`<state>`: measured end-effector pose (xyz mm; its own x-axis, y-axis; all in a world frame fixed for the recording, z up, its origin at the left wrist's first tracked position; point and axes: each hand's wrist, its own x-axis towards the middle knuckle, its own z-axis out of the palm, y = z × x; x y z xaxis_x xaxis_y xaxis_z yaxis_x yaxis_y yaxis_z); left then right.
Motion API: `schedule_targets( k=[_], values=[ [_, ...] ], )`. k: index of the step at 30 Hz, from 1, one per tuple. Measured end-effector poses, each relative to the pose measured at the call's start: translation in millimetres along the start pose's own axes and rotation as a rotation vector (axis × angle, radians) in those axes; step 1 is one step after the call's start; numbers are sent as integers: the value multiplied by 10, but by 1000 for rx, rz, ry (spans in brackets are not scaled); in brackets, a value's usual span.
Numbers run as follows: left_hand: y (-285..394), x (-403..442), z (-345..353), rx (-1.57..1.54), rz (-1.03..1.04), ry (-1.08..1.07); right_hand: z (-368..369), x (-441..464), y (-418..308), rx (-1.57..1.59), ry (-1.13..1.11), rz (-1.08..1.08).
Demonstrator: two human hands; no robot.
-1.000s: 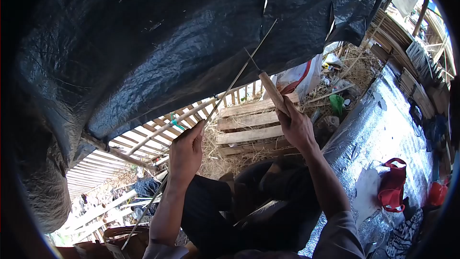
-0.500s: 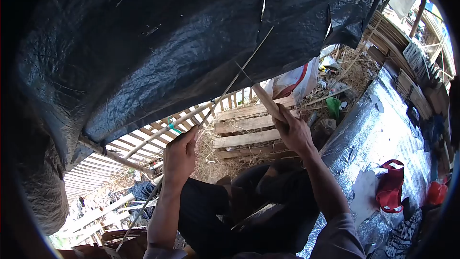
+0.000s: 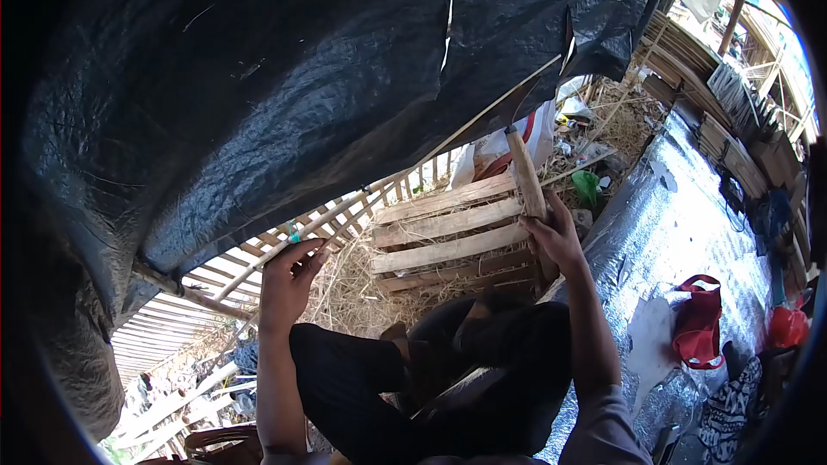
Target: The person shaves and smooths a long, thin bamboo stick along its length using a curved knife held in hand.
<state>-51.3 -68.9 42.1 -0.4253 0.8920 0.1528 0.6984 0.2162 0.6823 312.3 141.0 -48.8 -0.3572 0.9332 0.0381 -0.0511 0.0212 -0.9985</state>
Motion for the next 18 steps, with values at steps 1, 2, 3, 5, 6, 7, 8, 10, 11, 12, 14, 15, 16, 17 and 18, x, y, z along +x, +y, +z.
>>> schedule_targets(
  k=[1,2,3,5,6,7,8,10,11,12,14,15,16,17,18],
  values=[
    [-74,18,-33,5,1,1,-12,5,1,5,-1,-2],
    [-182,33,-41,-117,-58,-37,-22,6,-4,6,-17,-10],
    [-260,35,-52,-239,-118,-75,-29,11,-7,6,-35,-20],
    [-330,34,-98,-256,-105,-74,-40,38,32,15,-22,-25],
    [-360,32,-122,-256,-108,-88,-48,36,50,20,-8,-25],
    [-394,30,-147,-256,-110,-100,-58,34,51,23,-11,-30],
    [-451,19,-150,-300,-112,-117,-66,24,55,18,-8,-20],
    [-461,7,-176,-321,-127,-119,-75,29,51,16,-3,-14],
    [-463,2,-179,-346,-148,-129,-83,19,55,-2,-7,-13],
    [-467,2,-161,-340,-149,-106,-94,10,56,-21,-9,-12],
    [-526,22,-156,-367,-132,-109,-88,-1,47,-43,1,-7],
    [-543,30,-156,-396,-121,-108,-87,-3,41,-67,5,1],
    [-539,30,-152,-409,-128,-118,-94,-6,42,-67,8,-4],
    [-547,26,-152,-409,-123,-116,-98,-4,46,-73,-2,-6],
    [-561,22,-156,-416,-126,-120,-95,-2,46,-79,-13,-8]
  ],
)
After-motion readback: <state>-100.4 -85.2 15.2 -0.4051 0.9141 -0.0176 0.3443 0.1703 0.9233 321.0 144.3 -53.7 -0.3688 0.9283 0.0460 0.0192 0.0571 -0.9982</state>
